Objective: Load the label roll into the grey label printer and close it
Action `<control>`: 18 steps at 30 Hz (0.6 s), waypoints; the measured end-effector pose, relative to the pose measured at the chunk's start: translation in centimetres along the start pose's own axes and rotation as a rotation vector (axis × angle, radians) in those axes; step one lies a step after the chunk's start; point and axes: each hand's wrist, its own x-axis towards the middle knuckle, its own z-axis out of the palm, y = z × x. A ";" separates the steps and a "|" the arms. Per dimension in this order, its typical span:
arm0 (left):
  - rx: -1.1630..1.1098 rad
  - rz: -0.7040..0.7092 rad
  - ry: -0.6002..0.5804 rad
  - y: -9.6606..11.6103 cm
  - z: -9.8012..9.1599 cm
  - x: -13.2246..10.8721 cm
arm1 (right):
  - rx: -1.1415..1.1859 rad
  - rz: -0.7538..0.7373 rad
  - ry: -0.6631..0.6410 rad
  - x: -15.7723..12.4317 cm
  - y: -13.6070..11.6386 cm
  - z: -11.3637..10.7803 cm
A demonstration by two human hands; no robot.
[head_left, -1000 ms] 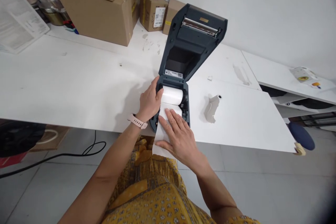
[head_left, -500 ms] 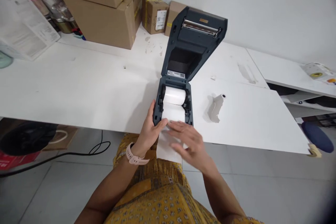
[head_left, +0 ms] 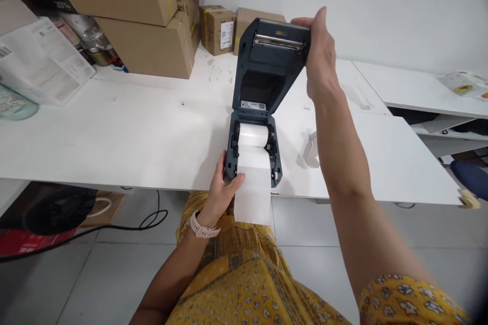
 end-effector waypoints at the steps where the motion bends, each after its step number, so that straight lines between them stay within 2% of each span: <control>1: 0.003 0.008 0.002 -0.2 -0.1 -0.1 | -0.021 -0.087 0.042 -1.6 -0.1 0.1; 3: 0.030 0.030 -0.002 -0.6 -0.4 -0.3 | -0.068 -0.289 0.136 -6.0 -0.2 0.1; 5: 0.087 0.062 -0.019 -1.0 -0.8 -0.7 | -0.111 -0.401 0.173 -11.5 0.2 0.1; 8: 0.179 0.205 -0.014 -0.9 -1.3 -1.2 | -0.163 -0.523 0.120 -19.3 2.0 0.7; 11: 0.232 0.420 0.063 0.2 -1.2 -1.0 | -0.256 -0.550 0.017 -24.5 4.3 1.8; 14: 0.254 0.477 0.144 1.6 -0.5 0.3 | -0.262 -0.502 0.054 -26.4 5.4 2.7; 18: 0.150 0.280 0.138 1.7 0.8 2.3 | -0.202 -0.393 0.154 -25.1 4.7 2.9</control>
